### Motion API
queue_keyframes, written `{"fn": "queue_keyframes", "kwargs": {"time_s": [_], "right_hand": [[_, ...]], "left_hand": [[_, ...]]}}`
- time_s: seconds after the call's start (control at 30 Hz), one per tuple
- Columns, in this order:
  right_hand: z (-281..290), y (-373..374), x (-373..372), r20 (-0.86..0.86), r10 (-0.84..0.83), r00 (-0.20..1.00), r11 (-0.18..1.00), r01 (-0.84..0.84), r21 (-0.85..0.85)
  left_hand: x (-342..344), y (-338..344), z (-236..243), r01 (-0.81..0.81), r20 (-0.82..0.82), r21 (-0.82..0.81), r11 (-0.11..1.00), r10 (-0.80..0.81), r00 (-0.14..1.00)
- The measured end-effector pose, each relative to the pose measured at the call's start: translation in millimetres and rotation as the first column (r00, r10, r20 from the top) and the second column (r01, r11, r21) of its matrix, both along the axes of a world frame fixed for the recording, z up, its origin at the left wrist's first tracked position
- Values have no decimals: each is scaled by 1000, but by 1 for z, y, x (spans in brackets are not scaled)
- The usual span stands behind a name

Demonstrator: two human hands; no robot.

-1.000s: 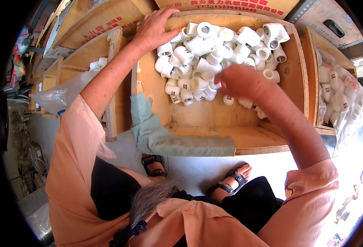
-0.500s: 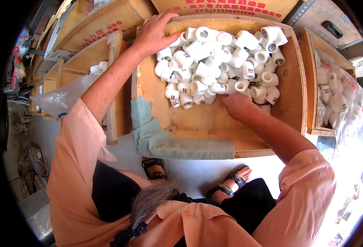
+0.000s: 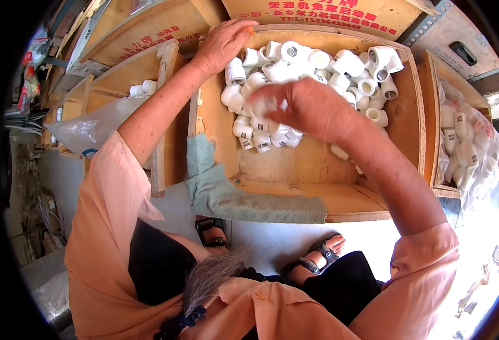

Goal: The person sorts white plastic pipe fittings from a wooden crate by hand. They repeatedly pick up individual fittings, inspect them, and place them back into the crate, occasionally shifting the pile to access different items.

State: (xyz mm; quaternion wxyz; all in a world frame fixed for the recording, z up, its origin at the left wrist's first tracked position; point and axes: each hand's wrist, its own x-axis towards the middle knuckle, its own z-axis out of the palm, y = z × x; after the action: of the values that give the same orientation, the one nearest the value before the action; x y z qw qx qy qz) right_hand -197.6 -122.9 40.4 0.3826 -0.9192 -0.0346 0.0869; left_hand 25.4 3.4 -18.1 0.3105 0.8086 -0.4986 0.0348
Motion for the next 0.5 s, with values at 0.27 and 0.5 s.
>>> {"fn": "queue_keyframes", "kwargs": {"time_s": [0.27,0.5], "right_hand": [[-3,-25,16,135,-94,986,956,128,-263],[-22,-25,4,55,-66,996,990,73,-123]], "left_hand": [[1,-5,-2,24,14,-7,1000,-24,1000],[-2,-8,-4,11,127,9,1000,-12,992]]}}
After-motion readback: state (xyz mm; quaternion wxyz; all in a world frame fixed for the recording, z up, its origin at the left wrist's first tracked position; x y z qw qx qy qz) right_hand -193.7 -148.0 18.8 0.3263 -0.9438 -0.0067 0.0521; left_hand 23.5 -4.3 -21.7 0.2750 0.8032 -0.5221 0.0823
